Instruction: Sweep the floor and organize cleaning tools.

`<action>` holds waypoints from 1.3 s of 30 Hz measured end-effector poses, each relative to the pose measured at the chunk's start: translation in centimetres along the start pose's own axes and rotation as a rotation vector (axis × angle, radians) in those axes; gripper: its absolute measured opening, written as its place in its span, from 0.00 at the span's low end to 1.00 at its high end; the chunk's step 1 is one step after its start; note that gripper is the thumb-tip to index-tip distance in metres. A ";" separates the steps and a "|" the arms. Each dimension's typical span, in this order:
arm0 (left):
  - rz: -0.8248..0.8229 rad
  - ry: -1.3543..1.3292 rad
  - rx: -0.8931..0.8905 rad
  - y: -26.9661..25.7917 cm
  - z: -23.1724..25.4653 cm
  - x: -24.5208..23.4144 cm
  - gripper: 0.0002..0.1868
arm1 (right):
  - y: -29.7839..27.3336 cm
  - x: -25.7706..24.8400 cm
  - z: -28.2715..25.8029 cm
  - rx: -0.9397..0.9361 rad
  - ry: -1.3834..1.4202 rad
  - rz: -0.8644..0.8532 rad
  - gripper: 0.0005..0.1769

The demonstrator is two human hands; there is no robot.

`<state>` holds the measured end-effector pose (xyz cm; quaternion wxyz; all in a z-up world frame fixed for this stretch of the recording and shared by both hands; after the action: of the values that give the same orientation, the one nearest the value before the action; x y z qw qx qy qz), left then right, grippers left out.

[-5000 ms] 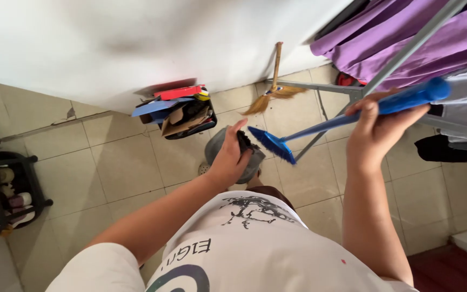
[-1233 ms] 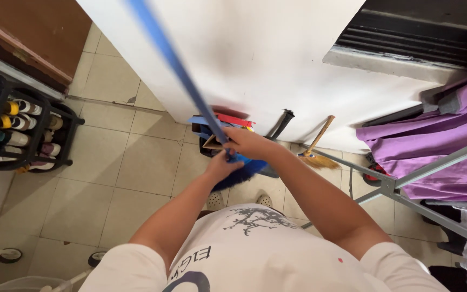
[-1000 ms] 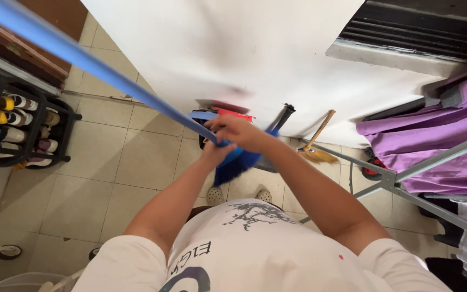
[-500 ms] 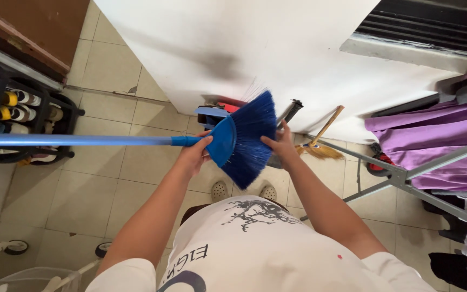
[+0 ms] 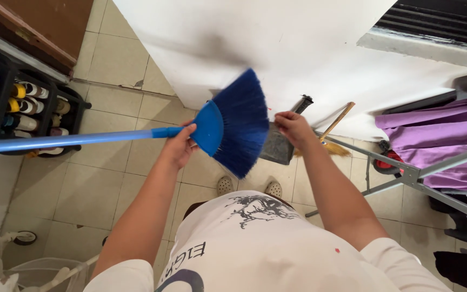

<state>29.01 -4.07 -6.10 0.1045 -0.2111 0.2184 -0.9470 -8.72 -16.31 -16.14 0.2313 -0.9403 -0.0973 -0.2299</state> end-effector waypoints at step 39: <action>0.084 -0.247 0.055 -0.3 4.7 -3.7 0.20 | 0.7 -2.6 5.4 -0.105 0.121 0.429 0.07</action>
<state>34.34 -4.48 -3.43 0.1759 -0.3141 0.1865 -0.9141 -8.71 -14.52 -21.86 0.2311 -0.9348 0.1311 -0.2359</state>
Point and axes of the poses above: each hand's wrist, its own y-axis towards the middle knuckle, its own x-axis out of the palm, z = x × y, the point moved 1 cm from there along y, towards the middle knuckle, and after that the axes turned 2 degrees about z, right-handed, at the moved point
